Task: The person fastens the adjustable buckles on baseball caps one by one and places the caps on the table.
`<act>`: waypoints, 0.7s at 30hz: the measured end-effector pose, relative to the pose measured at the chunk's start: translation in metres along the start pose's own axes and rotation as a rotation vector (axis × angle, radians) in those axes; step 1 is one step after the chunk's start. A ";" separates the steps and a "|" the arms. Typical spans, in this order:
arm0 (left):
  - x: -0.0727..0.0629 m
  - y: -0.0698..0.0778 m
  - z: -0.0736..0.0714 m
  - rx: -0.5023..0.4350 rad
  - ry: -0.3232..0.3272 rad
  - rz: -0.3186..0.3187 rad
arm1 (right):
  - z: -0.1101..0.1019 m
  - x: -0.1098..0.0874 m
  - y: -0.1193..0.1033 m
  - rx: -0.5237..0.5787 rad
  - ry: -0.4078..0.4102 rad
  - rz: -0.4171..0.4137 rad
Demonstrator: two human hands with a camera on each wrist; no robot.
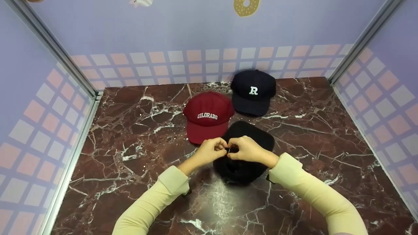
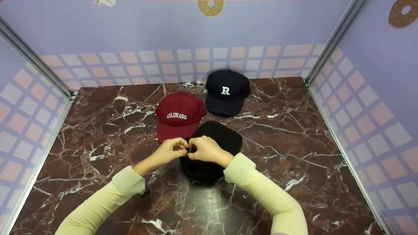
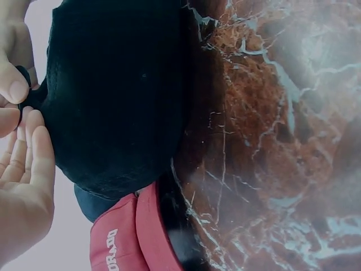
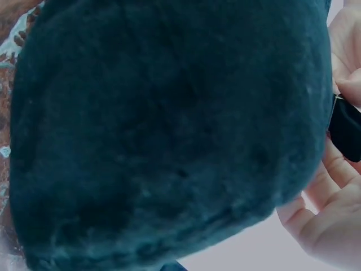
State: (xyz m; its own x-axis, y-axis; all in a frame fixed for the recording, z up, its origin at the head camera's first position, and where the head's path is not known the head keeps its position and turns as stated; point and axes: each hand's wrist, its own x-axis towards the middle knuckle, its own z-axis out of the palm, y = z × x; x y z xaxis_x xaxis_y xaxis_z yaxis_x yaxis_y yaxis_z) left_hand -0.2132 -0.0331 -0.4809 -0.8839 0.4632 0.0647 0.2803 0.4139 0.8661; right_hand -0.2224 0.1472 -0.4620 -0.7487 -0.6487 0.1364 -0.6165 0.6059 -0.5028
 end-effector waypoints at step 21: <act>0.002 -0.002 -0.002 0.168 0.110 -0.141 | -0.006 -0.004 -0.002 -0.093 -0.061 0.075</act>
State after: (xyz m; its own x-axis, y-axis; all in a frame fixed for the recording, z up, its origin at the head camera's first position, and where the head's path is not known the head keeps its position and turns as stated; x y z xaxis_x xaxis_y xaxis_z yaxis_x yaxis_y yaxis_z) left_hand -0.2161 -0.0347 -0.4809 -0.9517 0.3070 0.0103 0.2012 0.5977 0.7761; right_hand -0.2198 0.1516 -0.4567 -0.7790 -0.6252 0.0477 -0.5815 0.6920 -0.4278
